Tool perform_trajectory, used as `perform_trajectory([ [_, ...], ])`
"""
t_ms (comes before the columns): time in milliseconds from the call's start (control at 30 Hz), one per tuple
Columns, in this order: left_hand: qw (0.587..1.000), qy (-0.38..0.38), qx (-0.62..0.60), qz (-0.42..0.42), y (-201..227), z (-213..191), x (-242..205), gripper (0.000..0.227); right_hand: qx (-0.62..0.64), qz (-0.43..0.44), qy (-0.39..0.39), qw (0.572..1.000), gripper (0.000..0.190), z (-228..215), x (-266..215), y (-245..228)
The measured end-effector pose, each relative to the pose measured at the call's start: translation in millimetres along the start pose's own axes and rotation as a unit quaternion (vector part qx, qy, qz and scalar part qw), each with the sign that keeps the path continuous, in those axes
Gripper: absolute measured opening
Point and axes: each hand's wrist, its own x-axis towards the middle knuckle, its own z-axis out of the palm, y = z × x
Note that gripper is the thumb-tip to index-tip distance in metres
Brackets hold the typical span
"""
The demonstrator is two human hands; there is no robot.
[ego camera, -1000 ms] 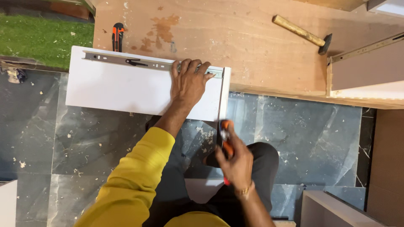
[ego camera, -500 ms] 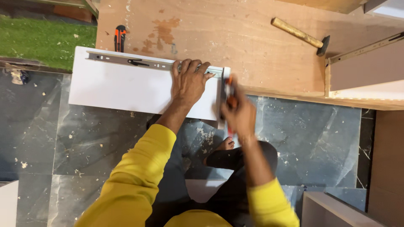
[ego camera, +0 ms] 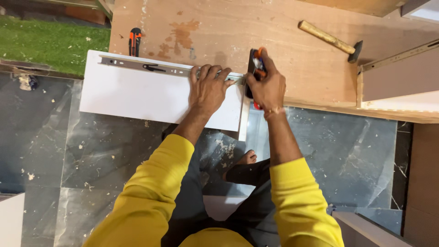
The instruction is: The person assembles a wooden drawer by attaching a metal slide to the side panel using a small tool, then uses a sanding block to smooth the surfaces and edges of the white-painted drawer components.
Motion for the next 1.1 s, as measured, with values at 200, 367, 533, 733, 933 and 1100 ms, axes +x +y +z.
perform_trajectory([
  [200,1.000,-0.015,0.005,-0.006,-0.3,5.1,-1.2,0.039,-0.029,-0.001,-0.046,0.999,0.080,-32.7,-175.9,-13.4],
  [367,1.000,-0.013,0.005,-0.006,-2.6,5.9,0.5,0.039,-0.045,0.019,-0.040,0.998,0.075,-29.7,-179.7,-6.4],
  [533,1.000,0.002,-0.004,0.003,-1.9,2.5,0.1,0.039,0.020,-0.006,0.006,1.000,0.073,5.9,15.1,16.1],
  [733,1.000,-0.020,-0.008,-0.006,0.4,1.1,-3.4,0.038,0.020,0.067,-0.049,0.996,0.076,-9.8,-72.4,6.7],
  [933,1.000,-0.015,0.006,0.001,-1.5,5.6,1.0,0.039,-0.028,-0.061,-0.003,0.998,0.076,-36.4,-189.0,-20.8],
  [1100,1.000,-0.014,-0.009,-0.001,-2.7,7.6,-0.7,0.039,-0.011,0.064,-0.036,0.997,0.072,-7.4,-54.5,8.2],
])
